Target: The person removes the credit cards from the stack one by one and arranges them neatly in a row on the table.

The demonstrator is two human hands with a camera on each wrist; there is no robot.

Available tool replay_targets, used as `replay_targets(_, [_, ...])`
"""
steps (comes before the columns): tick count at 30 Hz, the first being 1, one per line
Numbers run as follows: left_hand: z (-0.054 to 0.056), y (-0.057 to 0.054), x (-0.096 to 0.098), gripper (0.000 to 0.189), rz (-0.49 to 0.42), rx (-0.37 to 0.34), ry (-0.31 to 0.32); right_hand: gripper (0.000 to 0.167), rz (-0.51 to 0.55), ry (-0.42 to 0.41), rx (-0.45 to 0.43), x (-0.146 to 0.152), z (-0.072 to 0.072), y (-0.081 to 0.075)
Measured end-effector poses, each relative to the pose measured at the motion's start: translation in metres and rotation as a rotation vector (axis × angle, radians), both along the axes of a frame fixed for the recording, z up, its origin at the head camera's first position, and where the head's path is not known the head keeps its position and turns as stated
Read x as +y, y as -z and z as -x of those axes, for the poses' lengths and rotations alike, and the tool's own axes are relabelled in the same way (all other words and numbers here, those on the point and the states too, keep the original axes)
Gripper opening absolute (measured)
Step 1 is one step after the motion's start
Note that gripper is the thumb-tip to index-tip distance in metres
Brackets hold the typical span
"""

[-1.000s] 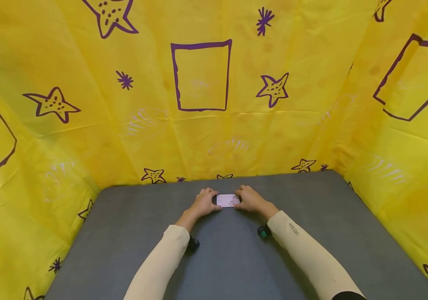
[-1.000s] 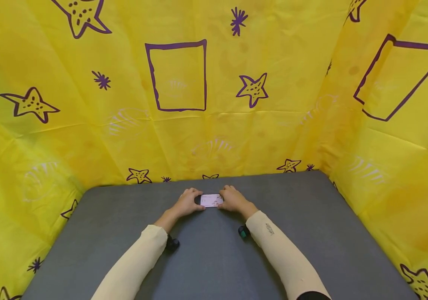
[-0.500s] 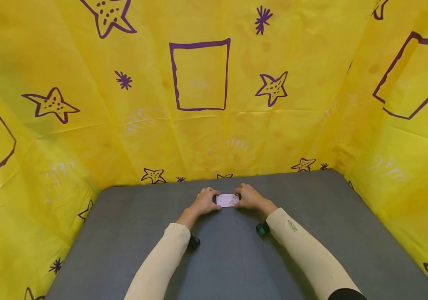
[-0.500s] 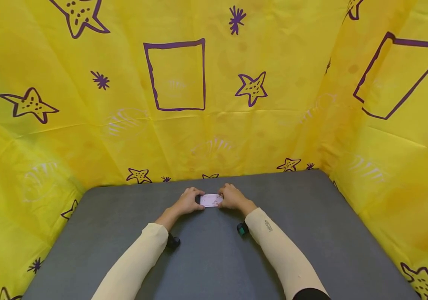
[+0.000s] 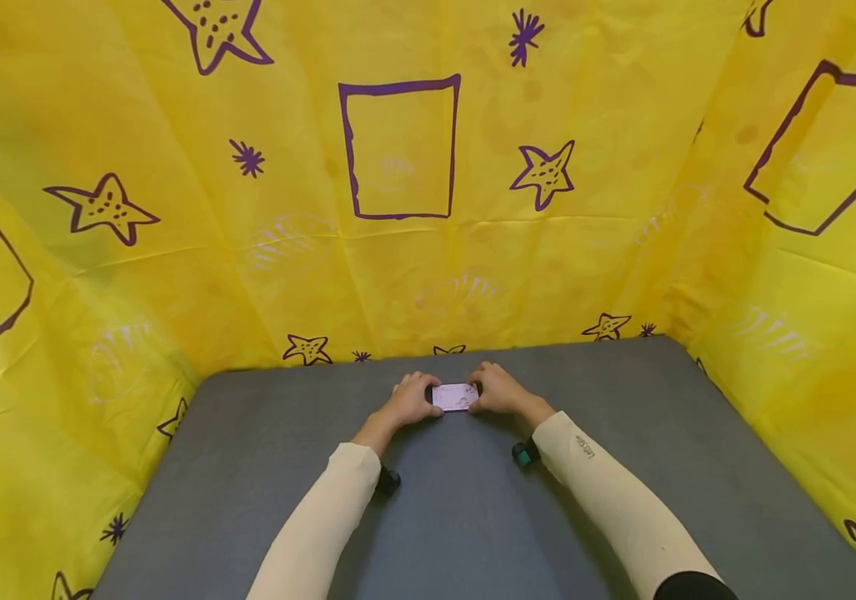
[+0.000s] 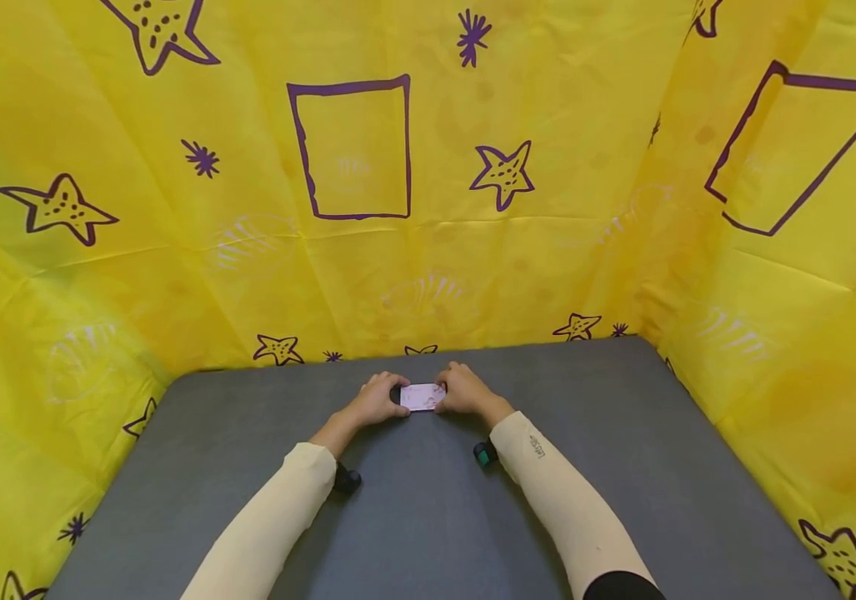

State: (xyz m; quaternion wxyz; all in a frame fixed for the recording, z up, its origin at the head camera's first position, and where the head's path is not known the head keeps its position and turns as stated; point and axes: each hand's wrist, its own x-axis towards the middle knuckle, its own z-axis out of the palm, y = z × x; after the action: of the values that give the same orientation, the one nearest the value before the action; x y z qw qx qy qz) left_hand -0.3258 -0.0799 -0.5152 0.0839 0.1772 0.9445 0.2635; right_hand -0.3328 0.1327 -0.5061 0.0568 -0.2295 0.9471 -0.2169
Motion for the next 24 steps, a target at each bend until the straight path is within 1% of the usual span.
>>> replay_targets(5, [0.001, 0.002, -0.003, 0.052, -0.004, 0.026, -0.005, 0.044, 0.001, 0.002, 0.007, 0.0, 0.0, -0.002])
replay_targets(12, [-0.003, -0.003, -0.007, 0.051, -0.037, 0.063, 0.008, 0.044, 0.026, -0.001, 0.029, -0.001, -0.004, -0.005])
replay_targets(16, [-0.01, -0.006, -0.011, 0.051, -0.041, 0.09, 0.022, 0.045, 0.055, -0.004, 0.034, -0.001, -0.011, -0.006])
replay_targets(20, [-0.019, -0.009, -0.016, 0.051, -0.054, 0.11, 0.036, 0.046, 0.096, -0.007, 0.028, -0.002, -0.02, -0.005])
replay_targets(24, [-0.03, -0.012, -0.022, 0.05, -0.057, 0.115, 0.056, 0.049, 0.092, -0.04, 0.054, -0.003, -0.031, -0.002])
